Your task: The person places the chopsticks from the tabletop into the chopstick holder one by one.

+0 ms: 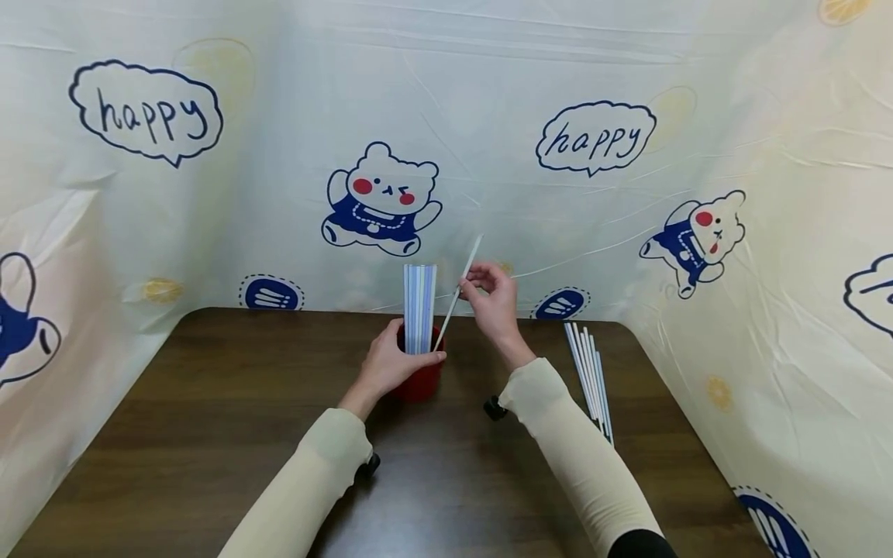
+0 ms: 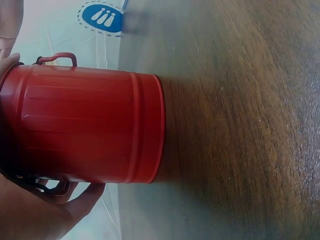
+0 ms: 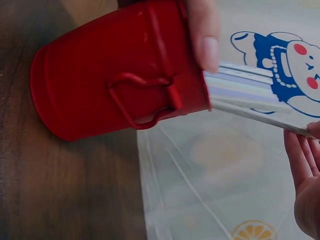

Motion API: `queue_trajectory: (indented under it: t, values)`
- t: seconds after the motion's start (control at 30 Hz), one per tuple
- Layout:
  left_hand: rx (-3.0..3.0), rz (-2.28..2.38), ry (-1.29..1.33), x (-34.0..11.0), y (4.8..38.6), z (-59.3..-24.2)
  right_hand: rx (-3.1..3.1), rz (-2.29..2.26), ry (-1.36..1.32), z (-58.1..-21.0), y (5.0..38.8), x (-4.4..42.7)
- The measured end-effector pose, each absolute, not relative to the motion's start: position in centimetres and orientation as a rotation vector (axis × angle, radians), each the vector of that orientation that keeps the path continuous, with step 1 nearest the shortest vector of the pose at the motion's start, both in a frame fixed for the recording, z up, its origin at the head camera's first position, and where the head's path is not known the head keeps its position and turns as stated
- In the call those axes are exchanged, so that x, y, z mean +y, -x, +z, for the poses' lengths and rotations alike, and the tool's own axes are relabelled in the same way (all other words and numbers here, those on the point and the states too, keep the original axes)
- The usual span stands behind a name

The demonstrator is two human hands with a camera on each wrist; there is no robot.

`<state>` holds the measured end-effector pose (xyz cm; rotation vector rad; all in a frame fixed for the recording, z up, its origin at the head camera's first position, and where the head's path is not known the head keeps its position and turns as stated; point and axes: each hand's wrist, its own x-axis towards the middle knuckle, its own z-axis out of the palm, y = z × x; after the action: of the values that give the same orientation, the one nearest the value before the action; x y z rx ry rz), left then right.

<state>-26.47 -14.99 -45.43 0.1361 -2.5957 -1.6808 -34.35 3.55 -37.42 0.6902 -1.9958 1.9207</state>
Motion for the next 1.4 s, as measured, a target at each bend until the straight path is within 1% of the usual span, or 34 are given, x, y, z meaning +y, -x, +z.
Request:
queue_trajectory:
  t: [0.13,0.53,0.8,1.17,1.4]
  values:
    - [-2.593,-1.686,-0.142,-14.8,26.6,-45.4,-2.094,1.874,-0.691,-39.2,35.3,3.5]
    - [-2.574,-1.724,-0.132,-14.5,26.2,-45.6,-2.244,1.758,-0.801,-41.7,35.0,3.3]
    - [-2.57,-1.714,-0.13,-14.4,26.3,-45.7,-2.314,1.69,-0.813,-42.7,34.8,3.0]
    - [-2.552,-1.714,-0.109,-14.6,26.1,-45.4,-2.358,1.667,-0.82,-42.8,34.7,2.5]
    - [-2.561,-1.729,-0.124,-14.8,26.2,-45.3,-2.449,1.653,-0.774,-42.0,34.9,3.6]
